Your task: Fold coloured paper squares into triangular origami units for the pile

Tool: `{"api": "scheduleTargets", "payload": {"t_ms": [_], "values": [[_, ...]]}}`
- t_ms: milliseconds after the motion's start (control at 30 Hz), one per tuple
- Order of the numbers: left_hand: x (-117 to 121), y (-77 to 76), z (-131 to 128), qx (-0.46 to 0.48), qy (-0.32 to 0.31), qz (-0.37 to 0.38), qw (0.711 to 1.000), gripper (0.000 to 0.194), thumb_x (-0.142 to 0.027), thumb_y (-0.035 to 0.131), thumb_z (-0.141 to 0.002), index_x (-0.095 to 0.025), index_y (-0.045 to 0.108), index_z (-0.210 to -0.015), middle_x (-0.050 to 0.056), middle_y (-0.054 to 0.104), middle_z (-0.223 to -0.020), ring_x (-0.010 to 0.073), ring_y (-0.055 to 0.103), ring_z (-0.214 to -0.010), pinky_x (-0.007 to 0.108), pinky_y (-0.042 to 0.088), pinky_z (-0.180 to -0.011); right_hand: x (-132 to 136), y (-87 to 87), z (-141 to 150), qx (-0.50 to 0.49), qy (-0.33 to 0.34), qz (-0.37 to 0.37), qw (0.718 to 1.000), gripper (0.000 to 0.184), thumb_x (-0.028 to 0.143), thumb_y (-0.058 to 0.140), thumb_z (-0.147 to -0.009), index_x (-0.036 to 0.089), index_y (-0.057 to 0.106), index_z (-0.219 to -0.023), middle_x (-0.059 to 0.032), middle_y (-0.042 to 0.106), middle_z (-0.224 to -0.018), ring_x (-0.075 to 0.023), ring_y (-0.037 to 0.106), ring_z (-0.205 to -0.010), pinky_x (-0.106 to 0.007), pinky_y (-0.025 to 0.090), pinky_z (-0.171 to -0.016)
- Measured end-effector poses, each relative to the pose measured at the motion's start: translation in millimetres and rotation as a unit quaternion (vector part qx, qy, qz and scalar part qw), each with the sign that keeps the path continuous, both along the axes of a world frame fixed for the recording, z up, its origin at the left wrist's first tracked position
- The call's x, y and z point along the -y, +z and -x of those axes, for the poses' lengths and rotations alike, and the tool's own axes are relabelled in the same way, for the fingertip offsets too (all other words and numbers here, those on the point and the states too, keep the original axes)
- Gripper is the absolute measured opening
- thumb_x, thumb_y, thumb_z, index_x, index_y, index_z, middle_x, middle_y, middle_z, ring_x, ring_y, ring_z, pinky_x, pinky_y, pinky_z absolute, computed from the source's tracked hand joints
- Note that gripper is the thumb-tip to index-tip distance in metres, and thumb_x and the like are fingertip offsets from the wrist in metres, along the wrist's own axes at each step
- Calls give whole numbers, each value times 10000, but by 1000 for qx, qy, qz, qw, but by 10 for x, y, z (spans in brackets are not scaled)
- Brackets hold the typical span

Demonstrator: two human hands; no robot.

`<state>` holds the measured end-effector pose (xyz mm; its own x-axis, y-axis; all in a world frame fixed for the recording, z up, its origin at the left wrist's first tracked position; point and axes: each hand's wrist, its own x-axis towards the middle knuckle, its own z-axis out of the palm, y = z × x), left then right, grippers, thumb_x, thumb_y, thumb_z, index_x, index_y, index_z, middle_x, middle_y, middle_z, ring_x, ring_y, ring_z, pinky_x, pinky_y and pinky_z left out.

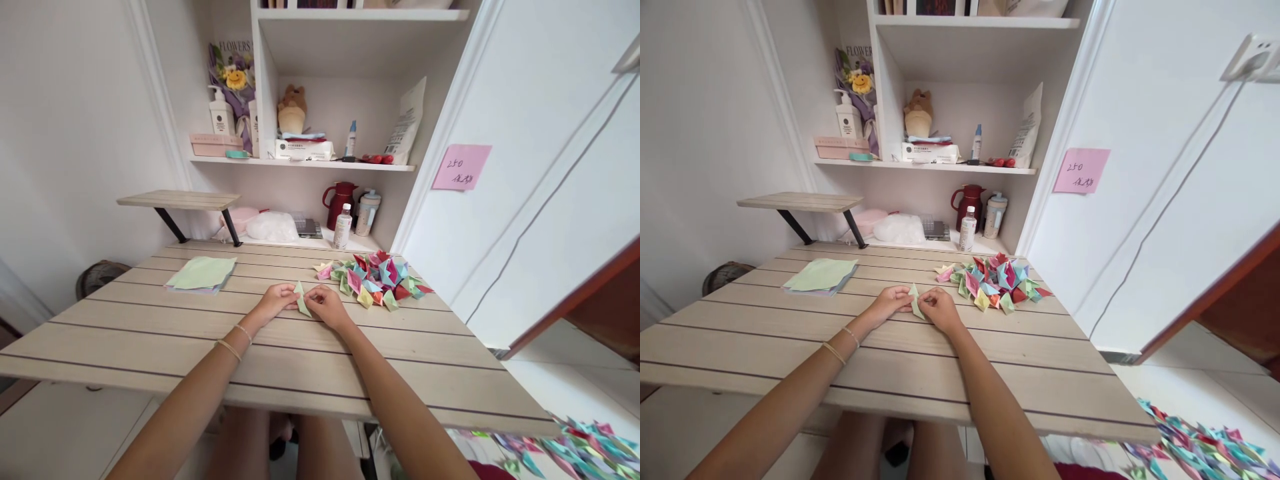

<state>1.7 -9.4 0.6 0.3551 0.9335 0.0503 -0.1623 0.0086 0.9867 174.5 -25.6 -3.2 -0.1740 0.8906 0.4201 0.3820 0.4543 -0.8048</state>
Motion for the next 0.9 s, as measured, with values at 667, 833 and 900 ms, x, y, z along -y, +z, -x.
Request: {"api": "scheduleTargets", "payload": {"t_ms": [667,833,900], "values": [[-62,107,102,-11,60,-43,997,310,-349,640,-702,-144,560,-920,102,655,-863,201,625,-832,384,470,-815,40,150,-19,-70,-17,-63,995,199,350,527,-762,177,620,-799,-37,648,-719,-152,592,-635,-264,462,-619],[-55,338,544,-374,317,-313,814,409,-297,574,-731,-156,536,-1114,131,511,-1224,278,369,-1210,433,239,-1026,-80,207,-442,-145,-307,-132,931,305,389,494,-764,149,652,-866,-73,667,-794,-188,596,-705,-304,452,-680],[-65,372,779,-479,409,-297,718,452,-256,511,-761,-131,477,-1194,145,438,-1300,293,257,-1271,471,157,-1040,-117,213,-665,-147,-399,-140,894,344,385,467,-773,132,654,-911,-97,667,-842,-205,591,-750,-321,436,-726]]}}
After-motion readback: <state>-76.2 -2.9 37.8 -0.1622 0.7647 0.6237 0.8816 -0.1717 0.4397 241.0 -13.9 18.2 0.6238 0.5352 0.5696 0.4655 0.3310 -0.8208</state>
